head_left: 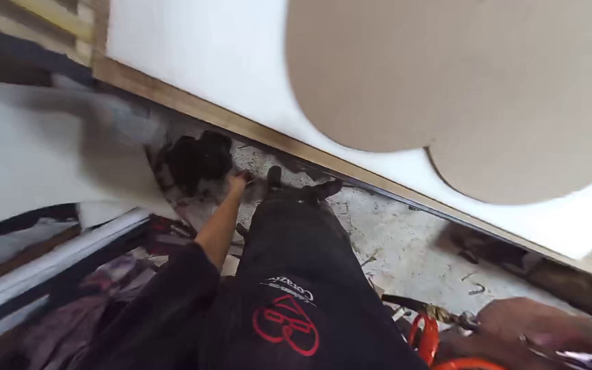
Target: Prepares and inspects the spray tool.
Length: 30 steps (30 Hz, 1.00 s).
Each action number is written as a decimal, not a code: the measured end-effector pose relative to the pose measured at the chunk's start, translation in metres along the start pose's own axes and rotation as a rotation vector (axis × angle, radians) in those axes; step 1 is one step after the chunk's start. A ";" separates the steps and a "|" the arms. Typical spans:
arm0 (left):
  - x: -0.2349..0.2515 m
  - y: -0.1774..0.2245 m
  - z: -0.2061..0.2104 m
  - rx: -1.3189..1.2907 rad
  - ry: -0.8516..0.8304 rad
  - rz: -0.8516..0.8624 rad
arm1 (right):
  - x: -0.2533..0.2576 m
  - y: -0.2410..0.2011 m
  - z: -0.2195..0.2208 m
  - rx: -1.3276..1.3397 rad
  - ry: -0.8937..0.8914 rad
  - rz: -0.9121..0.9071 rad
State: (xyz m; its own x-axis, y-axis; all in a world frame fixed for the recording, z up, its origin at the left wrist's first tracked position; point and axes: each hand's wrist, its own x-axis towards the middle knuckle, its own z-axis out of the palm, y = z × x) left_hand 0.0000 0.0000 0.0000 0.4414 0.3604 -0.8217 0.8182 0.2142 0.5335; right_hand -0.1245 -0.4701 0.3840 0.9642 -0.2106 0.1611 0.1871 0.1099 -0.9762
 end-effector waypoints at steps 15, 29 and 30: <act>0.046 0.122 0.028 -1.094 -0.550 0.126 | -0.064 0.010 0.055 0.122 0.013 0.309; 0.082 -0.043 -0.077 -0.115 0.053 -0.184 | -0.022 0.019 0.111 0.068 0.120 0.279; 0.078 -0.059 -0.088 -0.009 0.059 -0.135 | -0.022 0.022 0.113 0.091 0.134 0.278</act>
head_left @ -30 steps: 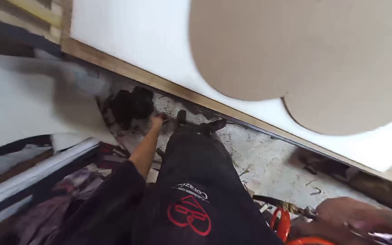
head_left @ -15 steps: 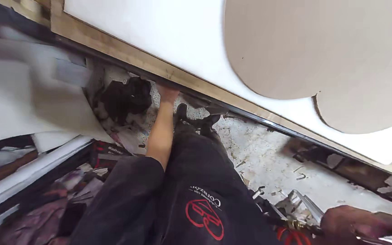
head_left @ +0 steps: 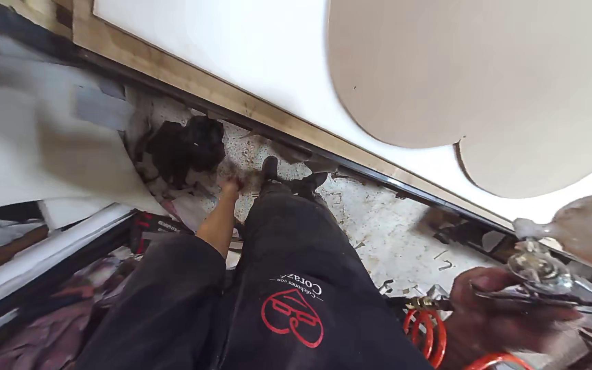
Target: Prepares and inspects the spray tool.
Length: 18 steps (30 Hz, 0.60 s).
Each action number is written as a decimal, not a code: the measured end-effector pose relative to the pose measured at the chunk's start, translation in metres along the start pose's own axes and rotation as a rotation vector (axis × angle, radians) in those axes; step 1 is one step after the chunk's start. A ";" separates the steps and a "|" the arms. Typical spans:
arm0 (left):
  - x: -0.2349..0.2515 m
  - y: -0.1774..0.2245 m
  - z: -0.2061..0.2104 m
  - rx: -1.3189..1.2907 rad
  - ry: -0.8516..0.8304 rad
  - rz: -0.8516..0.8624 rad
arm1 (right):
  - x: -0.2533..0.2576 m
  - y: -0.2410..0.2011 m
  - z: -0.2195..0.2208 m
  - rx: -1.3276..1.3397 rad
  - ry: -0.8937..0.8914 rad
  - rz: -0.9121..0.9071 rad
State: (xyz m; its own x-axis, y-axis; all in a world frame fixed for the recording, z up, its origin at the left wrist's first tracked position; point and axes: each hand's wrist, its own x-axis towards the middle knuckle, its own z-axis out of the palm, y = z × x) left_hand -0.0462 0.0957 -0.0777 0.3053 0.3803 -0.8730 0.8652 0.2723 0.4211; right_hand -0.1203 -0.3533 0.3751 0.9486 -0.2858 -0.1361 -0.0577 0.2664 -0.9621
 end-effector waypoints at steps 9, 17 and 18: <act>-0.004 -0.031 -0.063 0.634 -0.145 0.154 | 0.008 0.018 0.016 0.009 -0.086 0.126; -0.001 0.017 -0.101 0.985 -0.083 0.176 | 0.019 0.036 0.040 0.046 -0.191 0.106; 0.001 0.017 -0.106 1.021 -0.095 0.232 | 0.019 0.039 0.040 0.056 -0.197 0.113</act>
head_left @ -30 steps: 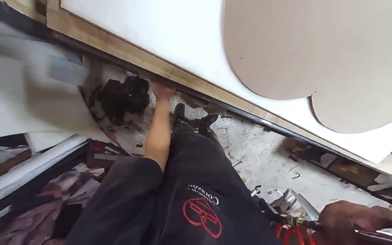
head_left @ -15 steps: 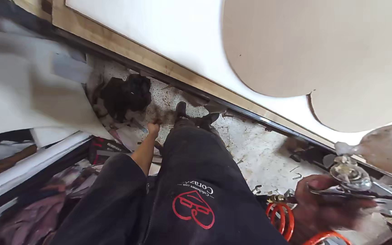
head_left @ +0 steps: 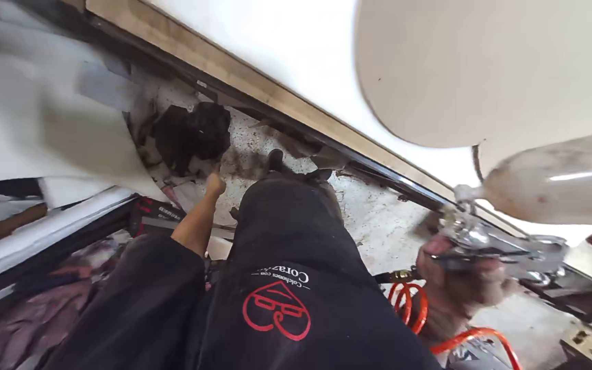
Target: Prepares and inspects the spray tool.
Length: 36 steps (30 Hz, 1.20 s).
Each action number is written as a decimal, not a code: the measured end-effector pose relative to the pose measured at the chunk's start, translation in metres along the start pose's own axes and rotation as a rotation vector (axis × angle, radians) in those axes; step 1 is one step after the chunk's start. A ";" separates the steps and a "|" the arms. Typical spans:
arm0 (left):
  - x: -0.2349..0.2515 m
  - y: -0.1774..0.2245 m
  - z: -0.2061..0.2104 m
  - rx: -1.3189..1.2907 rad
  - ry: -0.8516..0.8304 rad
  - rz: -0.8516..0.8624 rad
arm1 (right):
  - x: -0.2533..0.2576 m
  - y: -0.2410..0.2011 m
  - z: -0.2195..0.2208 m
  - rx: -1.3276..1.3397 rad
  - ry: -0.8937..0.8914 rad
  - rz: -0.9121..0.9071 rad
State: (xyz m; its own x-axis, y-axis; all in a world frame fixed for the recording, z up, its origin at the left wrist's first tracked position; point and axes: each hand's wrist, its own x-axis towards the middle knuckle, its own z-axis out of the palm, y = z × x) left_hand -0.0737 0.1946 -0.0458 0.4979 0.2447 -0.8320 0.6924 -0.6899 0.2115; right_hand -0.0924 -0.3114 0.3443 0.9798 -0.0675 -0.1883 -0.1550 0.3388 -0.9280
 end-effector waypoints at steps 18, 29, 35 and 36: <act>-0.035 0.036 0.010 -0.654 -0.128 0.163 | 0.012 0.007 0.019 -0.050 -0.018 -0.100; -0.063 0.195 -0.066 -1.846 -0.372 0.308 | 0.018 0.007 0.031 -0.147 -0.068 -0.088; -0.025 0.121 -0.026 -1.538 -0.015 -0.199 | 0.019 0.008 0.031 -0.087 -0.051 -0.102; -0.025 0.102 -0.016 -1.406 -0.003 -0.182 | 0.016 0.010 0.030 -0.078 -0.043 -0.093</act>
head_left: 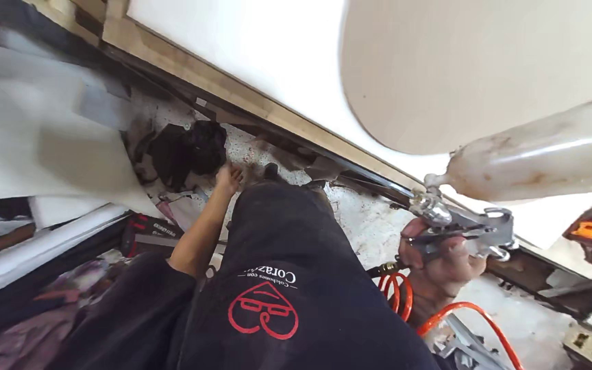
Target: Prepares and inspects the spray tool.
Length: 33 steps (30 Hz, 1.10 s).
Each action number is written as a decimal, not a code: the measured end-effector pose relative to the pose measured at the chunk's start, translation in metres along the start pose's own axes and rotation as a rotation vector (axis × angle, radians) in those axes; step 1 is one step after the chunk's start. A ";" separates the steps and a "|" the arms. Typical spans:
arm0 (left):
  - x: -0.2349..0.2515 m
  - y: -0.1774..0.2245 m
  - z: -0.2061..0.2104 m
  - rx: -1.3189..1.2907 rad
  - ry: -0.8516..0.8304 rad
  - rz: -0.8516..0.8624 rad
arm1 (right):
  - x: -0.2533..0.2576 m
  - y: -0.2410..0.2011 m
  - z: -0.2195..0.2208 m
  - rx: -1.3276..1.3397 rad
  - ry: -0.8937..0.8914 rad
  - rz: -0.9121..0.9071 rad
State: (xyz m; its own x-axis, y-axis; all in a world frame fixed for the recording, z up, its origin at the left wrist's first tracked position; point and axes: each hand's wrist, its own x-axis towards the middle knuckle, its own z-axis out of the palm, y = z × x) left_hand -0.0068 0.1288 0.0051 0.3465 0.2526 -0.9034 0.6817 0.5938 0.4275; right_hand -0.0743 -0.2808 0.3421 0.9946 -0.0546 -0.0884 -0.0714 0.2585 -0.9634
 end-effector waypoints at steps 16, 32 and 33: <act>-0.056 -0.046 -0.083 1.144 -0.005 -0.042 | -0.001 -0.003 -0.003 0.114 0.016 -0.019; 0.023 -0.028 -0.085 0.904 -0.031 0.321 | -0.006 -0.004 -0.006 0.011 0.021 0.034; 0.023 -0.023 -0.079 0.902 -0.044 0.340 | -0.005 -0.003 -0.007 0.001 0.011 0.027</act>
State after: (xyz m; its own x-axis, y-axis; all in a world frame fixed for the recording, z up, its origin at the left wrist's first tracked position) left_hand -0.0655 0.1809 -0.0286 0.6285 0.2632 -0.7319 0.7725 -0.3209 0.5479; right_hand -0.0799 -0.2886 0.3439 0.9914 -0.0583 -0.1173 -0.0983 0.2609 -0.9603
